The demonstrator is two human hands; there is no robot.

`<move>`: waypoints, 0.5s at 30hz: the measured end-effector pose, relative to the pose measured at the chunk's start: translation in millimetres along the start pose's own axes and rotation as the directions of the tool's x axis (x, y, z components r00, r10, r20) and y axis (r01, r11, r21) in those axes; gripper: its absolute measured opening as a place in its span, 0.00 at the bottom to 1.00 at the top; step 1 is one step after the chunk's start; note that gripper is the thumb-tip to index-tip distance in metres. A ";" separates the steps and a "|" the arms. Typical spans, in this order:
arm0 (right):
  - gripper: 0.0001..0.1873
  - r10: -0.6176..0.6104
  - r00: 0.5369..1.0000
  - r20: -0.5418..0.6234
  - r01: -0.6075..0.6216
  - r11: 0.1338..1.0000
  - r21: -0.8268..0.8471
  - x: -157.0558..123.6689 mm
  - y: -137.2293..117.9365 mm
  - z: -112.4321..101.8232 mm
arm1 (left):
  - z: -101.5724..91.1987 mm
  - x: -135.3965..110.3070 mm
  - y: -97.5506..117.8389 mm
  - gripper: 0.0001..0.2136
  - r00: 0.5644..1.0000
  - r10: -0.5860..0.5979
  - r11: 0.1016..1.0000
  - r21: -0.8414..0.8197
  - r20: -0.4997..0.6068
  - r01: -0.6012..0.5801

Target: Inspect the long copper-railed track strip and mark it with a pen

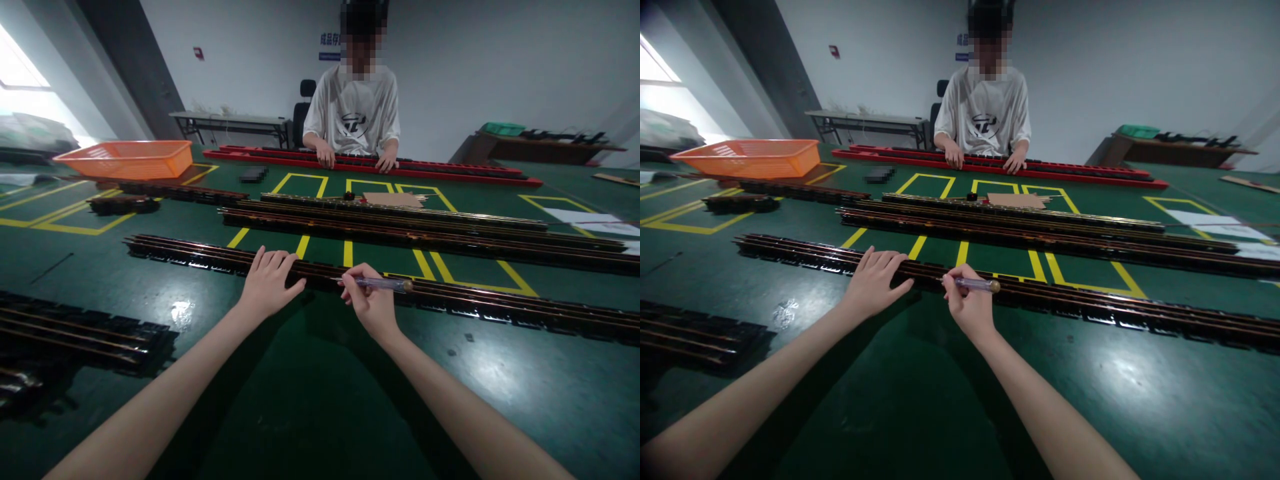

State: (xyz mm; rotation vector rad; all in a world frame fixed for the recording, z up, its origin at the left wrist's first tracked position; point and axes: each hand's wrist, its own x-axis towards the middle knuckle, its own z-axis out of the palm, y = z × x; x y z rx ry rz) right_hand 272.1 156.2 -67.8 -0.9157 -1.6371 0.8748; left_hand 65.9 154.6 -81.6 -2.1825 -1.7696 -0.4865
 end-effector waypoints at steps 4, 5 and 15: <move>0.08 -0.008 1.000 0.000 0.008 1.000 0.001 0.4 0.6 0.0 | -0.7 0.1 1.7 0.20 1.000 -0.017 1.000 -0.004 -0.010 0.017; 0.08 -0.010 1.000 0.001 0.010 1.000 0.000 0.5 0.9 0.0 | -1.2 0.2 2.4 0.19 1.000 -0.020 1.000 -0.007 -0.010 0.020; 0.08 -0.007 1.000 0.014 0.007 1.000 0.008 0.7 2.7 0.8 | 0.1 -1.1 3.9 0.17 0.998 -0.036 0.999 0.016 -0.052 0.037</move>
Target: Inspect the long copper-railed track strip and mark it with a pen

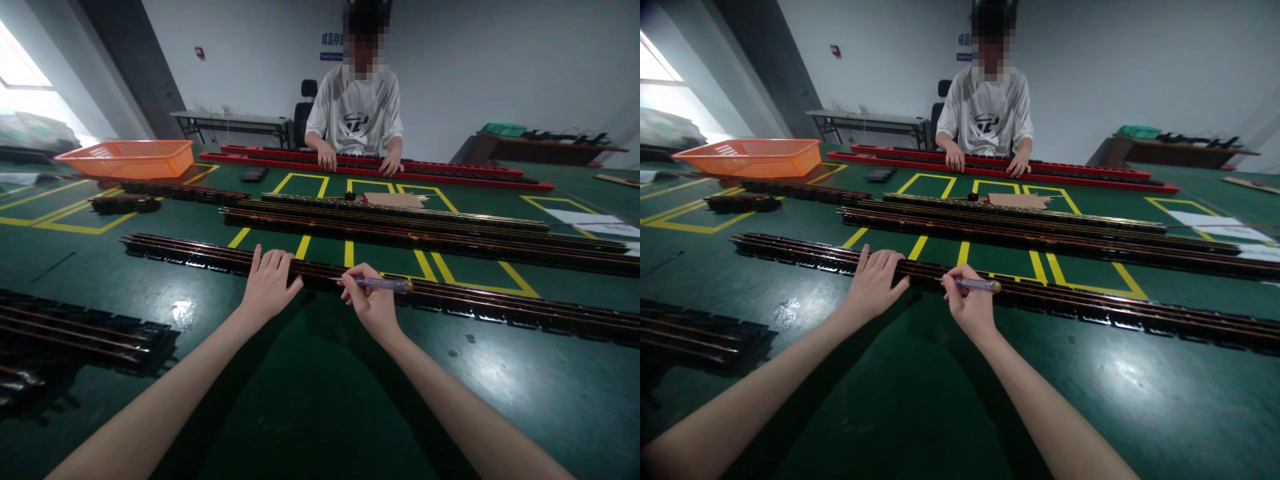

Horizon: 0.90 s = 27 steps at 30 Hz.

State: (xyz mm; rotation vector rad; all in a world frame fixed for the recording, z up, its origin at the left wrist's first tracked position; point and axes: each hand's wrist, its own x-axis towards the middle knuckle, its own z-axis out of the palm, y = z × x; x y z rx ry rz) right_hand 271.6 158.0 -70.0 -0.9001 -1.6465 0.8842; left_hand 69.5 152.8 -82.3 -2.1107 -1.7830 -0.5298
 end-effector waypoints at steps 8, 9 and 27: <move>0.08 0.039 0.999 -0.003 -0.039 0.999 -0.001 1.3 -0.9 -0.1 | 0.1 -0.7 0.2 0.16 0.999 0.033 0.999 0.034 -0.030 -0.032; 0.08 0.043 0.999 -0.007 -0.043 0.999 0.002 1.4 -1.1 -0.1 | 0.0 -0.6 0.3 0.16 0.999 0.033 0.999 0.034 -0.032 -0.032; 0.08 0.028 1.000 0.001 -0.028 1.000 -0.008 1.8 -0.6 -2.3 | -1.9 -1.7 -1.3 0.18 0.999 0.036 0.999 0.006 -0.004 -0.036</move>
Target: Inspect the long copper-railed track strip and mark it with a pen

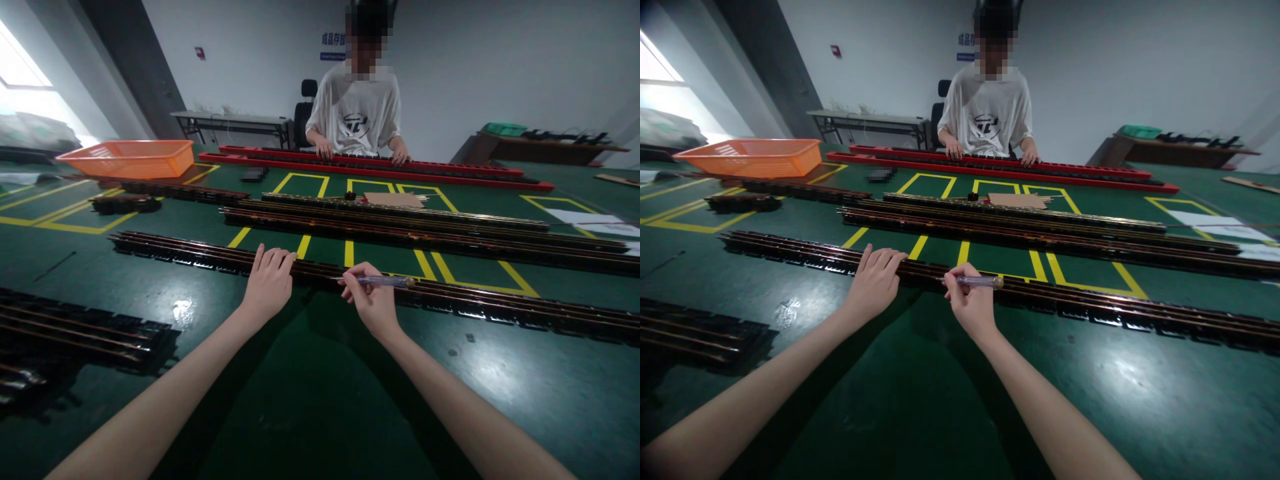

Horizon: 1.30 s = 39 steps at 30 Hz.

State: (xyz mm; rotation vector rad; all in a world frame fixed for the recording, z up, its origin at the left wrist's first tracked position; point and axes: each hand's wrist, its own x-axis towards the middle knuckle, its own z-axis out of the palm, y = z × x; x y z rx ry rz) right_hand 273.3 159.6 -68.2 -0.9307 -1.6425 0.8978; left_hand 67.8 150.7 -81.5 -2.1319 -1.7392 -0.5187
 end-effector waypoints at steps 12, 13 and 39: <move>0.09 0.019 1.000 -0.021 -0.018 0.998 0.063 -1.1 5.4 1.7 | -0.8 0.6 0.6 0.18 1.000 0.009 1.000 -0.012 0.006 -0.009; 0.09 0.018 1.000 -0.019 -0.016 0.998 0.063 -1.0 5.9 1.7 | -0.5 0.6 0.4 0.18 1.000 0.010 1.000 -0.014 0.004 -0.010; 0.09 0.000 1.000 -0.010 0.001 0.999 0.046 0.5 2.5 1.4 | -2.9 2.9 -2.7 0.18 0.997 0.060 0.986 -0.160 0.051 -0.051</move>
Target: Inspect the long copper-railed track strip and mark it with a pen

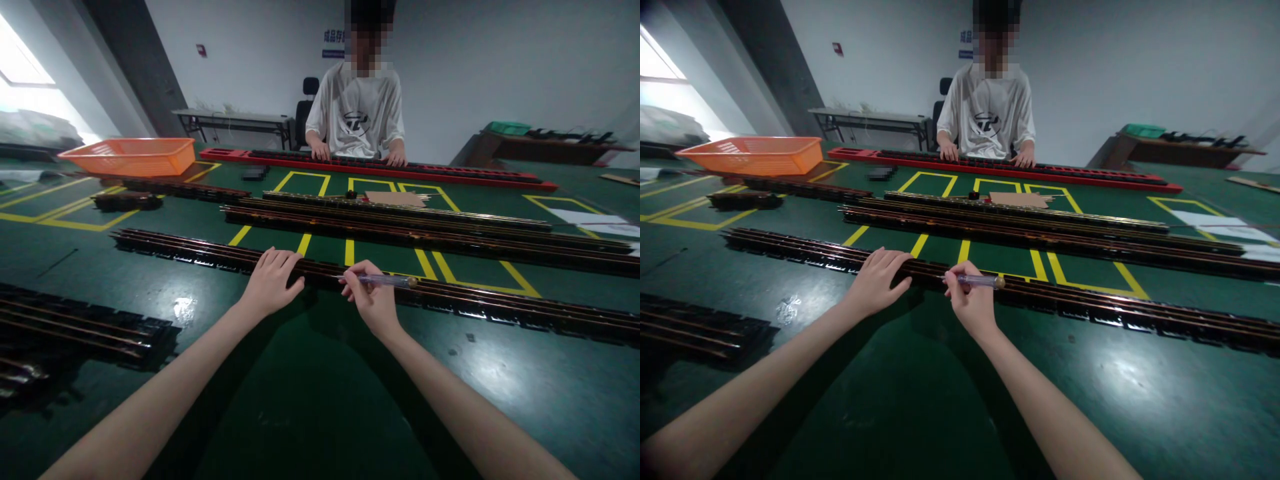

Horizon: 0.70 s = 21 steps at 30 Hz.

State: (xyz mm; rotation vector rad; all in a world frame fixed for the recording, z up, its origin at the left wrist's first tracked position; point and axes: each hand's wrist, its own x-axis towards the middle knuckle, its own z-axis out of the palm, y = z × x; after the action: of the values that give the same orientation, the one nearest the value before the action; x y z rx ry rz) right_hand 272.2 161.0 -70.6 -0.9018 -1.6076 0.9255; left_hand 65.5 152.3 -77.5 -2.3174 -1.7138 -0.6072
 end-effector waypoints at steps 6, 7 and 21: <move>0.09 -0.011 1.000 -0.001 0.011 1.000 -0.027 -0.1 -0.3 -0.2 | 0.9 2.0 1.7 0.17 1.000 -0.010 0.999 0.039 0.003 0.010; 0.09 -0.015 1.000 0.001 0.015 1.000 -0.025 0.0 -0.3 -0.3 | 1.0 2.4 1.8 0.18 1.000 -0.014 0.999 0.042 0.004 0.014; 0.09 -0.019 1.000 0.023 0.019 1.000 -0.003 1.4 0.6 -2.2 | 0.0 4.8 3.3 0.21 0.999 -0.033 0.998 0.052 0.033 0.031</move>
State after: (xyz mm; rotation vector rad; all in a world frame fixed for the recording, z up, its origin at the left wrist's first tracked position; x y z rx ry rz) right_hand 274.1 162.7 -70.2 -0.8795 -1.6344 0.9237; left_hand 69.8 155.5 -75.1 -2.2820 -1.7629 -0.5261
